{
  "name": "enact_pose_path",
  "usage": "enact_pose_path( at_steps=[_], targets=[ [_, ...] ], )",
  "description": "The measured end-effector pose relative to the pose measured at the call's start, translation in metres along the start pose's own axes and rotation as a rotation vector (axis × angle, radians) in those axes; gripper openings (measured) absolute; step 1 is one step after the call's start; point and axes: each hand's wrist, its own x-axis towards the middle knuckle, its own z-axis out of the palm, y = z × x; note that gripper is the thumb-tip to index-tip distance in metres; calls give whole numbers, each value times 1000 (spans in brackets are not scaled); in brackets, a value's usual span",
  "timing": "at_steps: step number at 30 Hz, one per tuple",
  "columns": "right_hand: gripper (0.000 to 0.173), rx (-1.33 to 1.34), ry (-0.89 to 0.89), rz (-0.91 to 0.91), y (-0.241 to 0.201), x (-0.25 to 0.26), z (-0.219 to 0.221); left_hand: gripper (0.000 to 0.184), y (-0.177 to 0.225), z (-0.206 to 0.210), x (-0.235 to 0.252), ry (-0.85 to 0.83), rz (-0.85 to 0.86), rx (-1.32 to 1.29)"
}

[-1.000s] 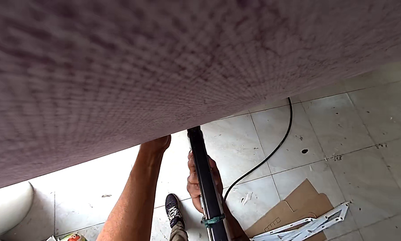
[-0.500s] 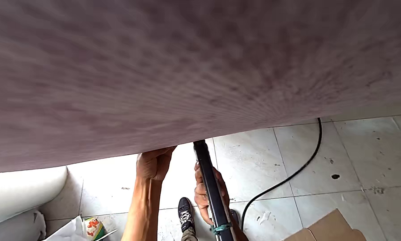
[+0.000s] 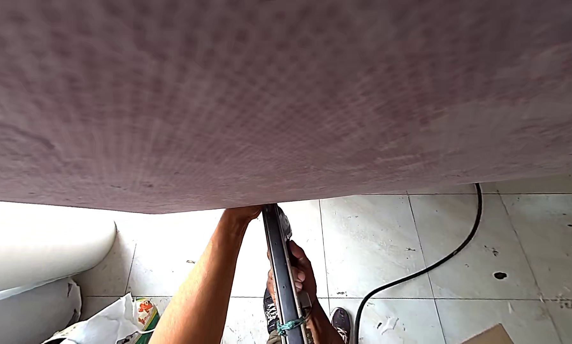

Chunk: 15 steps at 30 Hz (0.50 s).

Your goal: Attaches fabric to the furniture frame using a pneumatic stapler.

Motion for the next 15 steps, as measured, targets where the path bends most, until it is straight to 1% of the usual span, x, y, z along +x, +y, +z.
enact_pose_path(
  at_steps=[1, 2, 4, 5, 6, 8, 9, 10, 11, 12, 13, 14, 15],
  targets=[
    [37, 6, 4, 6, 6, 4, -2, 28, 12, 0, -4, -10, -40, 26],
    [36, 16, 8, 3, 11, 7, -5, 31, 23, 1, -7, 27, -91, 54],
    [36, 8, 25, -6, 19, 13, -12, 34, 38, -2, -11, 155, -176, 44],
    [36, -10, 25, -3, 22, 17, -15, 35, 44, -6, -12, 228, -190, 26],
    [36, -23, 7, 12, 27, 21, -17, 36, 48, -14, -14, 291, -179, 6],
    [38, -54, 9, 30, 36, 29, -22, 37, 44, -44, -12, 406, -109, -51],
    [38, -56, 11, 37, 42, 34, -24, 30, 45, -59, -13, 452, -99, 72],
    [39, -49, 5, 50, 47, 39, -27, 23, 49, -73, -17, 499, -112, 248],
    [38, -43, -2, 61, 51, 44, -29, 19, 51, -87, -25, 549, -120, 377],
    [37, -38, 10, 62, 56, 48, -34, 16, 51, -101, -39, 595, -137, 452],
    [37, -40, 31, 56, 61, 51, -40, 7, 51, -112, -61, 616, -169, 511],
    [37, -44, 55, 57, 65, 55, -43, 6, 51, -119, -91, 604, -204, 566],
    [35, -56, 97, 74, 69, 58, -39, 12, 51, -120, -123, 587, -212, 630]
  ],
)
